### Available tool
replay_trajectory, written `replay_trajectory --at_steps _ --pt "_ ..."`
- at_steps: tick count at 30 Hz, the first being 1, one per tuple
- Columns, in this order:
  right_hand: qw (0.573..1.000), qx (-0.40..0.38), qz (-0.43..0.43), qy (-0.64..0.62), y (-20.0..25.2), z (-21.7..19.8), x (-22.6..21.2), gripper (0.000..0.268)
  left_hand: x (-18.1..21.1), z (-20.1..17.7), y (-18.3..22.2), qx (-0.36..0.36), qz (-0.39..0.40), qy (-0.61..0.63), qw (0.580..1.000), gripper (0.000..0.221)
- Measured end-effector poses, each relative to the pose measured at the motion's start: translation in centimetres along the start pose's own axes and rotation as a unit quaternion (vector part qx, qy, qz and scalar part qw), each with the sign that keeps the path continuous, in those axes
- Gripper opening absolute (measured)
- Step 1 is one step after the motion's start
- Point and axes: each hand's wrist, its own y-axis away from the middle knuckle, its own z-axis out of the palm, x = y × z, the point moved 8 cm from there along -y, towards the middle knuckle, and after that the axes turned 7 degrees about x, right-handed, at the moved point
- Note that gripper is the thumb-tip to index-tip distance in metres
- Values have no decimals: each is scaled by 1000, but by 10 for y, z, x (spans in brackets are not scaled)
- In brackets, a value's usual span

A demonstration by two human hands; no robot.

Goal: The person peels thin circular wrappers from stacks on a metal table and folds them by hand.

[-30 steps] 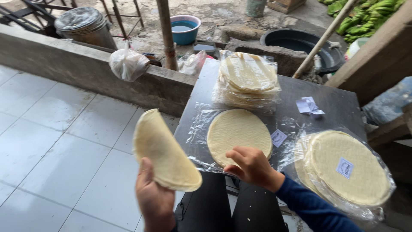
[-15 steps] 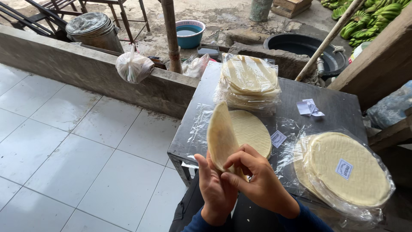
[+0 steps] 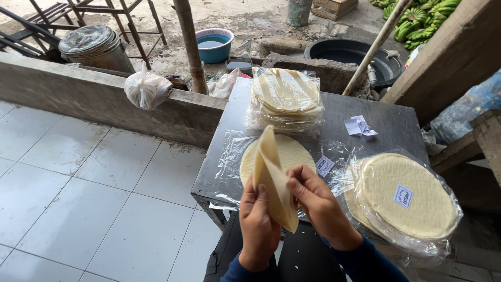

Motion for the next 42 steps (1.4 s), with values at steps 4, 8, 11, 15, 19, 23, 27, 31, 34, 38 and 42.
replay_trajectory --at_steps 4,8,11,15,19,23,27,31,34,38,42 --pt "982 76 39 -167 -25 -19 11 22 15 -9 -5 55 32 11 998 39" --pt "969 60 104 -215 -49 -19 27 36 20 -9 -4 67 35 6 997 38" --pt "956 74 160 -233 -51 -10 39 57 16 -8 -4 84 21 -2 996 40" --pt "973 54 145 -171 -52 -7 44 60 18 -11 -3 77 11 -6 997 42" --pt "960 -3 221 -169 -56 -2 76 58 31 -13 1 56 29 -11 998 43" --pt "941 -49 234 -238 -56 6 86 52 46 -16 3 39 17 -25 999 45" --pt "955 -18 200 -219 -64 10 77 44 55 -21 1 53 10 -41 998 44" --pt "963 4 148 -224 -79 9 67 38 65 -27 -3 76 44 -22 996 40" --pt "965 81 110 -223 -91 -11 58 39 76 -41 -8 109 60 2 992 37" --pt "971 119 98 -182 -103 -43 43 41 91 -63 -21 104 53 84 990 36" --pt "972 127 82 -181 -120 -80 27 38 111 -81 -26 75 39 177 981 37"
